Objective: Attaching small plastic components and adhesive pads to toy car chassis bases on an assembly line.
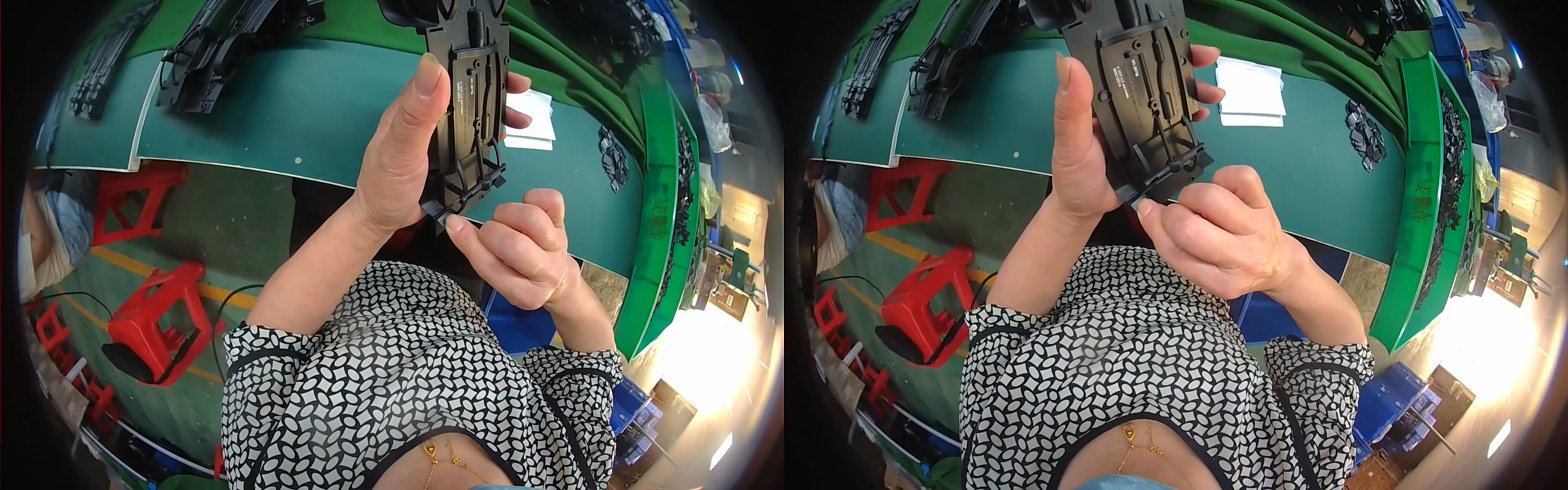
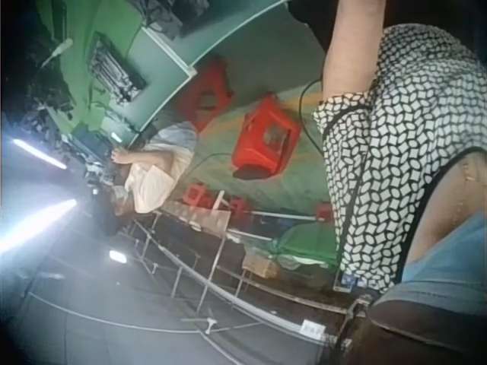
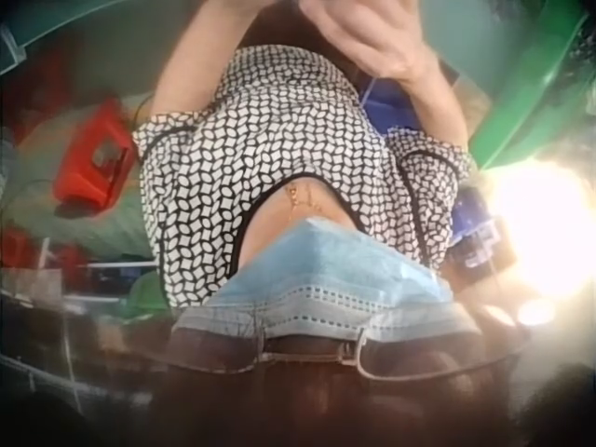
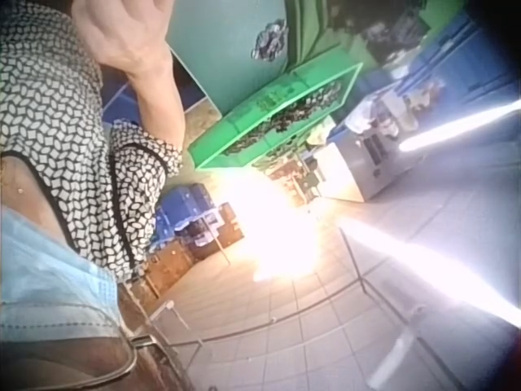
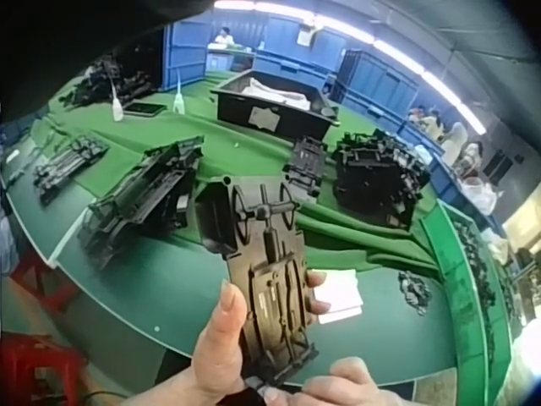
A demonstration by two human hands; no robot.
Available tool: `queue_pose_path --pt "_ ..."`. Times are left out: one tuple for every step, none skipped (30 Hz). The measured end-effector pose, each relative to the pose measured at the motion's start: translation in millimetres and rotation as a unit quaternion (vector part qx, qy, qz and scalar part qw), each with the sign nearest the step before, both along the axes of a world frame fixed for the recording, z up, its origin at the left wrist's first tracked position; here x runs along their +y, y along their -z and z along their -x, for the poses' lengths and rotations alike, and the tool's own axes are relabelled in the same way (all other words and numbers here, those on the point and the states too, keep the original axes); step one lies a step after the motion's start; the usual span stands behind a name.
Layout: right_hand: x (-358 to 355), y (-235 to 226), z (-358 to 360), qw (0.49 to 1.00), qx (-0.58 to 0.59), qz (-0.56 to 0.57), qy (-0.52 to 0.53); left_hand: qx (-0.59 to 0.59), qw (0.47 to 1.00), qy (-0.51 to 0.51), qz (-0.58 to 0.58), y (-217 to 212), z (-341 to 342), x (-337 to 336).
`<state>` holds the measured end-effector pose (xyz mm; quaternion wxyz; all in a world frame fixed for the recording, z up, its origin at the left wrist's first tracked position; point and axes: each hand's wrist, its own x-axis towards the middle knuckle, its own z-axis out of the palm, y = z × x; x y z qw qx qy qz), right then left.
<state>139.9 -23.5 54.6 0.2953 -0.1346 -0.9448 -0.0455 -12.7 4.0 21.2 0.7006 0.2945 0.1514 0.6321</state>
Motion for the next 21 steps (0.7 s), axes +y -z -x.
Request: queue_pose_path --pt "0.4 0.4 0.7 1.000 0.000 0.000 -0.001 0.039 0.999 0.002 -0.010 -0.4 0.9 0.3" --pt "0.6 0.9 1.7 1.000 0.004 -0.002 -0.001 0.039 0.999 0.002 -0.010 -0.8 0.7 -0.2" --pt "0.6 1.2 2.3 1.000 0.008 -0.005 -0.002 0.001 1.000 -0.001 -0.001 -1.5 0.0 -1.0" --pt "0.6 1.7 2.1 1.000 0.008 -0.004 -0.002 -0.038 0.999 -0.003 0.007 -1.5 -0.6 -1.4" --pt "0.3 2.1 1.7 1.000 0.004 -0.001 0.000 -0.038 0.999 -0.004 0.007 -1.4 -1.0 -1.4" --pt "0.4 2.4 1.6 1.000 0.000 0.003 0.001 -0.039 0.999 -0.005 0.009 -1.2 -1.4 -1.4" --pt "0.8 2.2 2.1 1.000 0.000 0.003 0.001 -0.039 0.999 -0.005 0.011 -1.4 -1.4 -1.3" --pt "1.6 2.1 2.8 1.000 0.000 0.001 -0.001 -0.039 0.999 -0.005 0.011 -1.4 -1.2 -1.2" --pt "2.1 2.0 3.5 1.000 0.000 -0.002 -0.003 -0.040 0.999 -0.005 0.011 -1.3 -1.0 -1.2" --pt "2.4 2.5 4.1 1.000 0.000 -0.002 -0.004 -0.041 0.999 -0.004 0.011 -1.0 -0.9 -1.2" --pt "2.5 3.1 4.8 1.000 0.003 -0.001 -0.006 -0.041 0.999 -0.005 0.011 -0.6 -1.0 -1.2" --pt "2.7 3.5 5.2 1.000 0.006 0.000 -0.008 -0.040 0.999 -0.005 0.011 -0.3 -1.3 -1.2" --pt "3.0 3.5 5.3 1.000 0.006 0.000 -0.009 -0.040 0.999 -0.006 0.011 -0.1 -1.2 -1.1" --pt "3.3 3.3 5.1 1.000 0.005 -0.002 -0.008 -0.040 0.999 -0.007 0.011 -0.2 -1.2 -1.2" --pt "3.4 3.2 5.2 1.000 0.004 -0.005 -0.008 -0.040 0.999 -0.007 0.012 -0.3 -1.1 -1.4" --pt "3.5 3.3 5.1 1.000 0.004 -0.005 -0.007 -0.039 0.999 -0.006 0.014 -0.5 -1.4 -1.4" --pt "3.4 3.5 5.0 1.000 0.005 0.000 -0.009 -0.040 0.999 -0.005 0.013 -0.7 -1.5 -1.5" --pt "3.3 3.4 4.8 1.000 0.006 0.005 -0.011 -0.036 0.999 -0.005 0.012 -1.1 -1.3 -1.6" --pt "3.6 3.4 4.7 1.000 0.006 0.004 -0.008 -0.032 0.999 -0.004 0.011 -1.4 -0.7 -1.4" --pt "3.9 3.3 4.6 1.000 0.006 0.006 -0.007 -0.031 0.999 -0.001 0.009 -1.1 0.0 -1.4" --pt "3.6 2.9 4.4 1.000 0.006 0.008 -0.004 -0.002 1.000 -0.004 0.002 -0.1 0.9 -1.7"
